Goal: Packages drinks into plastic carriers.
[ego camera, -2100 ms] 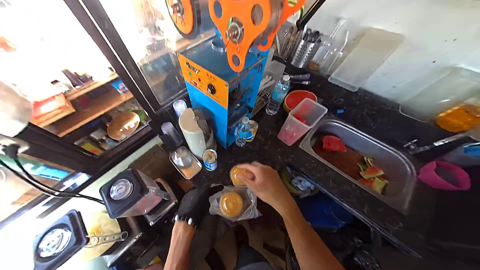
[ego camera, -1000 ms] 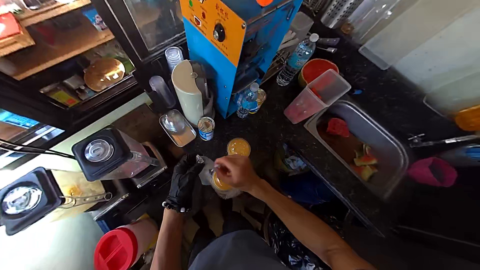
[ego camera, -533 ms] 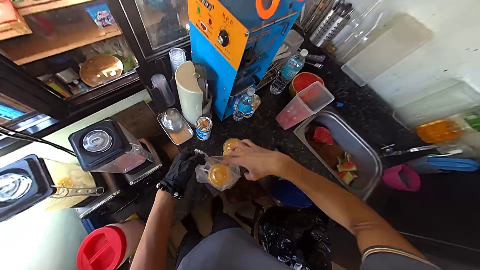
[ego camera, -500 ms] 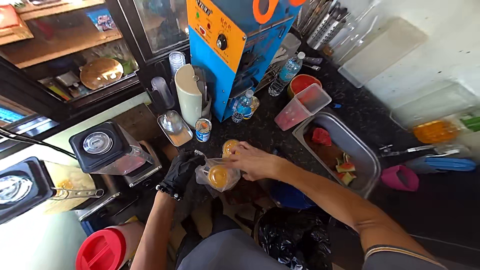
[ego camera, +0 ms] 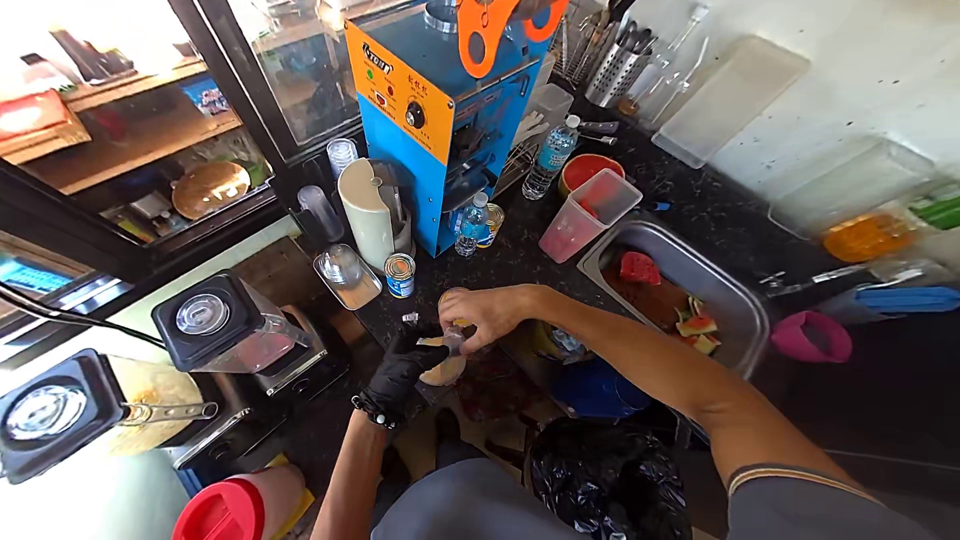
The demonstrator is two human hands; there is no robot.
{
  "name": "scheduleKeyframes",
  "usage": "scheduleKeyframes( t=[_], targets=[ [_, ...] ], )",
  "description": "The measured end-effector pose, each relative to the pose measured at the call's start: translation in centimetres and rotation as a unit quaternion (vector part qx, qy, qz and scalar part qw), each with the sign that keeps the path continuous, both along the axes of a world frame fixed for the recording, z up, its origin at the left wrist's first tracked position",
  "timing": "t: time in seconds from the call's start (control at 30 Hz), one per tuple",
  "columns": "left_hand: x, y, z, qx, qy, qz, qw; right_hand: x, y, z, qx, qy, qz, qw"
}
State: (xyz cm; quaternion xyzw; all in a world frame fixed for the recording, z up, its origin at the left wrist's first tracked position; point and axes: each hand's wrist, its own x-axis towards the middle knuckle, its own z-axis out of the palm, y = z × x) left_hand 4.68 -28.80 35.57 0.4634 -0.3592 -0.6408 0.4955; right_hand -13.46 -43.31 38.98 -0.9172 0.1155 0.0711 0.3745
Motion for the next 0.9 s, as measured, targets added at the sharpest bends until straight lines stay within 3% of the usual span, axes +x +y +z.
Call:
scheduleKeyframes(
  t=[0.2,0.4,0.5,0.63,0.73,0.8,0.9],
  targets=[
    [0.2,0.3,0.7,0.012,-0.083,-0.015,0.996,-0.1,-0.7,0.1,0.058,0.042,0.002,0.997],
    [1.9,-0.9,-0.5,-0.071,-0.124,-0.007,0.99,0.3,-0.2,-1.7,0.044,-0.187,-0.028,0.981],
    [1.6,-0.9,-1.3,-0.15,-0.202,-0.019,0.968,1.8,0.3,-3.6,0.147,-0.252,-0.002,0.956],
    [1.6,-0.8,2.0,-0.045,-0.214,-0.05,0.974,2.0,-0.2,-4.3,0.167,-0.251,-0.011,0.953],
    [1.4,-0.5,-1.7,-0.056,-0.18,0.0,0.982,1.5,0.0,-4.6,0.187,-0.224,-0.087,0.953],
    [0.2,-0.3,-4.4,-0.165,-0.311,0.066,0.934,1.7,0.3,-5.0,0.206,-0.192,-0.158,0.947],
    [-1.7,0.2,-6.6,-0.294,-0.491,0.146,0.807,2.8,0.2,-5.3,0.247,-0.08,-0.232,0.938]
  ],
)
